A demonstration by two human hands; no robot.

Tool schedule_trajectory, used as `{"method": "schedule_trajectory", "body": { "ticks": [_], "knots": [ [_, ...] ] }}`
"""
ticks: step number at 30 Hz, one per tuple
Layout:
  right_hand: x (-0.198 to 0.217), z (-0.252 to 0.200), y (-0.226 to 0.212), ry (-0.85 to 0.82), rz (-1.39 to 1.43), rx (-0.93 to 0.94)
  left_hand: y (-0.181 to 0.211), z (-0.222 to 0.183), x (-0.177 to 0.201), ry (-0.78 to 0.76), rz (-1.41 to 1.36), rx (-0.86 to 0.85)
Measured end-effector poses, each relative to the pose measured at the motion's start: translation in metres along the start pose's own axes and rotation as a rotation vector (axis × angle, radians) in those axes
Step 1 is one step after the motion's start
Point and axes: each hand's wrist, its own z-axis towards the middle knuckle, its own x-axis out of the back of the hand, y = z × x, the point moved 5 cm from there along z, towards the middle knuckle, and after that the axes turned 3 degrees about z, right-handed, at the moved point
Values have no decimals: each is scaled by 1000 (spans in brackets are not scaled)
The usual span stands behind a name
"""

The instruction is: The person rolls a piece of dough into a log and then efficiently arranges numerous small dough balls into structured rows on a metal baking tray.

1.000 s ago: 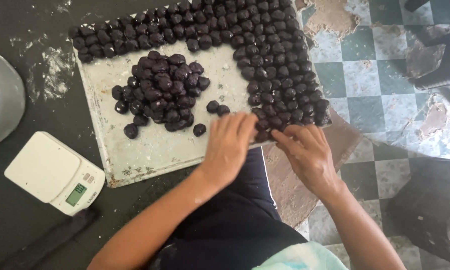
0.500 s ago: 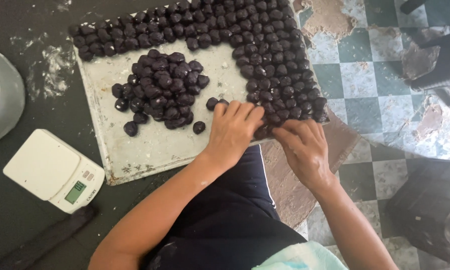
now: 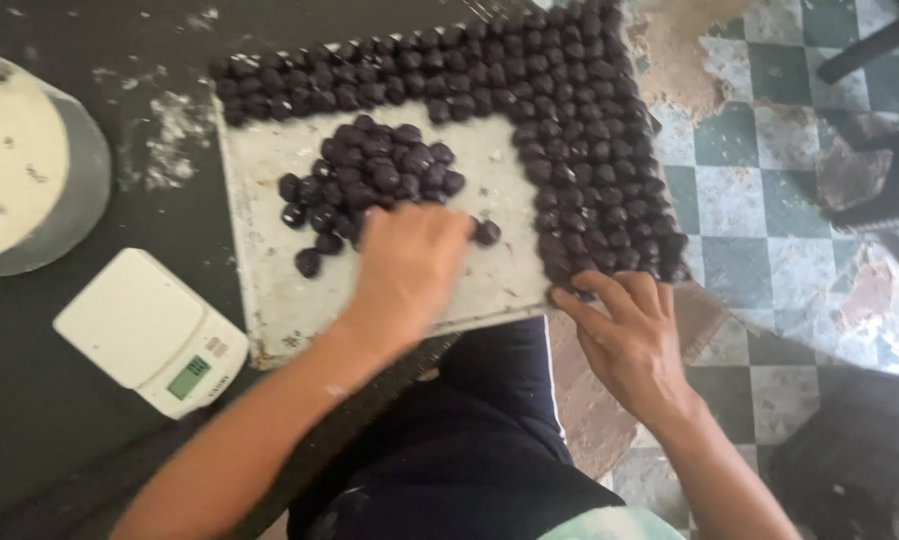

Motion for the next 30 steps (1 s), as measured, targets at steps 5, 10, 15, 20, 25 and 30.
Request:
{"method": "schedule_trajectory", "body": {
  "ticks": [5, 10, 15, 20, 25, 30],
  "knots": [
    [-15, 59, -13, -83, 201, 63, -111, 26, 8, 4, 247, 106],
    [-91, 152, 0, 34, 267, 193, -161, 46, -29, -137, 73, 82],
    [-137, 196, -2, -75, 265, 241, -154, 33, -22, -245, -104, 89],
    [-123, 183, -13, -221, 223, 204, -141, 8, -7, -272, -134, 120],
    [-117, 186, -18, -273, 300, 146, -152, 0, -13, -307, -221, 178],
    [-121, 198, -15, -429, 313, 183, -161, 6, 5, -332, -345, 265]
  ]
}}
